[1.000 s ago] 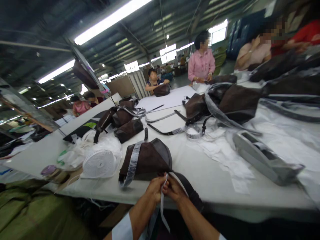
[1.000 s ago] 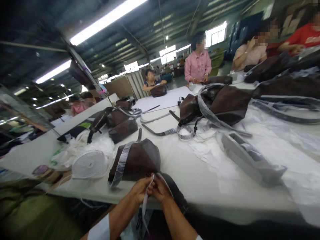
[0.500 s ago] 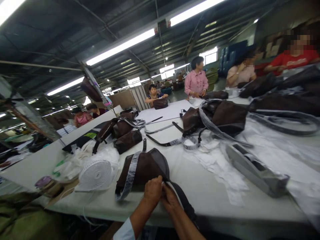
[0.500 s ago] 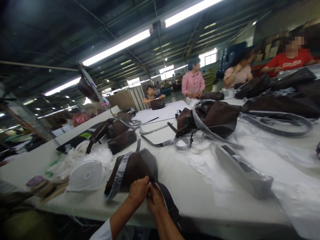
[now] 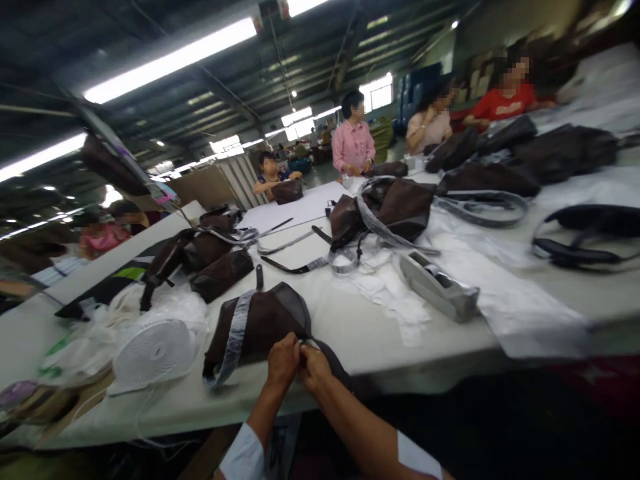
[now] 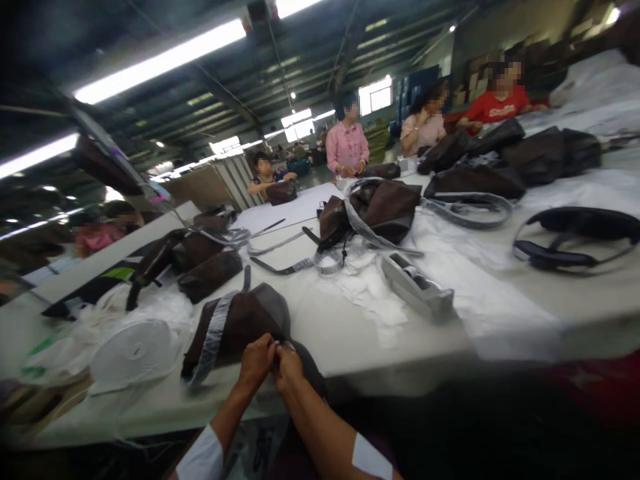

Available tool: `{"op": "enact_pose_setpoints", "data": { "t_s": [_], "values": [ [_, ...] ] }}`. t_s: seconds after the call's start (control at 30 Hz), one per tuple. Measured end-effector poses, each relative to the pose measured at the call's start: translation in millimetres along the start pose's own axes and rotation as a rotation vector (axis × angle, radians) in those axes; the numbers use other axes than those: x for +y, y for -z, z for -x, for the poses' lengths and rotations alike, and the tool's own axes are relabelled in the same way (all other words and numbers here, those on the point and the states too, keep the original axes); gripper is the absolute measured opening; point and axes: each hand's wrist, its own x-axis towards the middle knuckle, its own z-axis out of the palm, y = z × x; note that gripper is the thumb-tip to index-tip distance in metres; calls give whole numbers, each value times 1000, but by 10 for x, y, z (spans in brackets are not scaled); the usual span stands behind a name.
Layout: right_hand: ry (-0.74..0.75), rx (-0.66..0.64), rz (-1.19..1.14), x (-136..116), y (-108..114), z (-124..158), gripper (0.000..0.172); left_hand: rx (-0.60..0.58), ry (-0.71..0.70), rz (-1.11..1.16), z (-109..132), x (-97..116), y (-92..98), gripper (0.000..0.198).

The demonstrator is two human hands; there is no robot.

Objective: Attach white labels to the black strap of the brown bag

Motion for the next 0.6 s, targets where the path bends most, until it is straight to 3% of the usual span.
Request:
{"op": "enact_pose_setpoints", "data": {
  "t_s": [0.07, 0.17, 0.27, 0.4, 0.6],
  "values": [
    [-68, 46, -22, -48, 107, 203, 24, 32, -37, 94, -28, -53, -97, 20],
    [-164, -4, 18, -203, 339, 560, 31, 76, -34, 289, -52, -153, -285, 24],
    [-81, 9, 160, -549, 668, 867, 35, 96, 19, 461, -27, -230, -480, 28],
    [255, 375, 385, -1141, 1291, 1123, 28, 117, 72, 562, 11, -280, -624, 31],
    [656, 1013, 700, -1932, 2205, 1432, 31, 104, 140, 572, -1, -330, -664, 32]
  ]
}}
